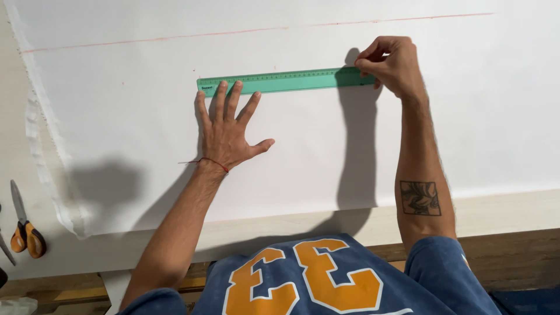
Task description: Marking parallel lines on a large white leather sheet using a ruler and a pencil
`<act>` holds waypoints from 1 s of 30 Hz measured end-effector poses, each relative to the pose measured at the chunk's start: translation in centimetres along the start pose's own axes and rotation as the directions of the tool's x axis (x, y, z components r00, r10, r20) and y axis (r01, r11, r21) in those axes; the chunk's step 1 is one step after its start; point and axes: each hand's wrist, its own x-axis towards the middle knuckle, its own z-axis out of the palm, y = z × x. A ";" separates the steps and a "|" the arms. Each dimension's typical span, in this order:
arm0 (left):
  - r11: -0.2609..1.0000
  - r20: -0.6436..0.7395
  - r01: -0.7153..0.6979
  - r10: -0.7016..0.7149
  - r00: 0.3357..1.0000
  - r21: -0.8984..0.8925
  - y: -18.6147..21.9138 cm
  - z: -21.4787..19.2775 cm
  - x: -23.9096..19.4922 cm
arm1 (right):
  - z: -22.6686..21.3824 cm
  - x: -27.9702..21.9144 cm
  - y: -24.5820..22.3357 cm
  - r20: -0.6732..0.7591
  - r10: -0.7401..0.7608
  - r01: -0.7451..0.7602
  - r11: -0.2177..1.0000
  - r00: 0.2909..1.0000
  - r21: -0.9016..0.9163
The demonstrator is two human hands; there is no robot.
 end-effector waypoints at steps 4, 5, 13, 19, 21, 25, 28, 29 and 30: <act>1.000 -0.032 -0.015 0.016 0.999 0.027 -0.1 0.2 0.2 | 0.7 0.1 -0.2 0.006 0.031 -0.031 0.999 1.000 -0.037; 0.999 -0.062 -0.025 0.027 0.998 0.041 -0.1 0.2 0.3 | 0.9 0.1 -0.1 0.009 0.011 -0.010 0.999 1.000 -0.046; 0.994 -0.063 -0.024 0.031 0.998 0.109 0.1 0.2 0.7 | 1.0 0.8 -0.7 0.001 0.015 -0.015 0.991 1.000 -0.134; 0.993 -0.050 -0.010 0.016 0.999 0.118 0.5 0.7 0.5 | 1.4 0.5 -1.5 -0.036 0.031 -0.037 0.984 0.999 -0.175; 0.994 0.011 -0.001 0.000 1.000 0.113 0.5 0.7 0.6 | 1.5 0.3 -2.0 -0.036 0.058 -0.064 0.972 0.998 -0.226; 0.994 -0.030 -0.006 0.009 1.000 0.108 0.4 0.9 0.3 | 1.6 0.9 -1.3 -0.020 0.071 -0.073 0.979 0.997 -0.190; 0.992 -0.049 -0.007 0.013 0.999 0.123 0.5 1.0 0.5 | 1.6 0.9 -0.8 -0.073 -0.007 -0.008 0.980 0.997 -0.200; 0.994 -0.027 -0.007 0.010 1.000 0.107 0.5 1.1 0.4 | 1.4 0.7 -1.0 -0.042 0.023 -0.032 0.976 0.999 -0.214; 0.995 -0.006 0.001 0.000 1.000 0.097 0.4 1.1 0.3 | 1.4 0.8 -1.4 -0.006 0.047 -0.047 0.973 0.999 -0.226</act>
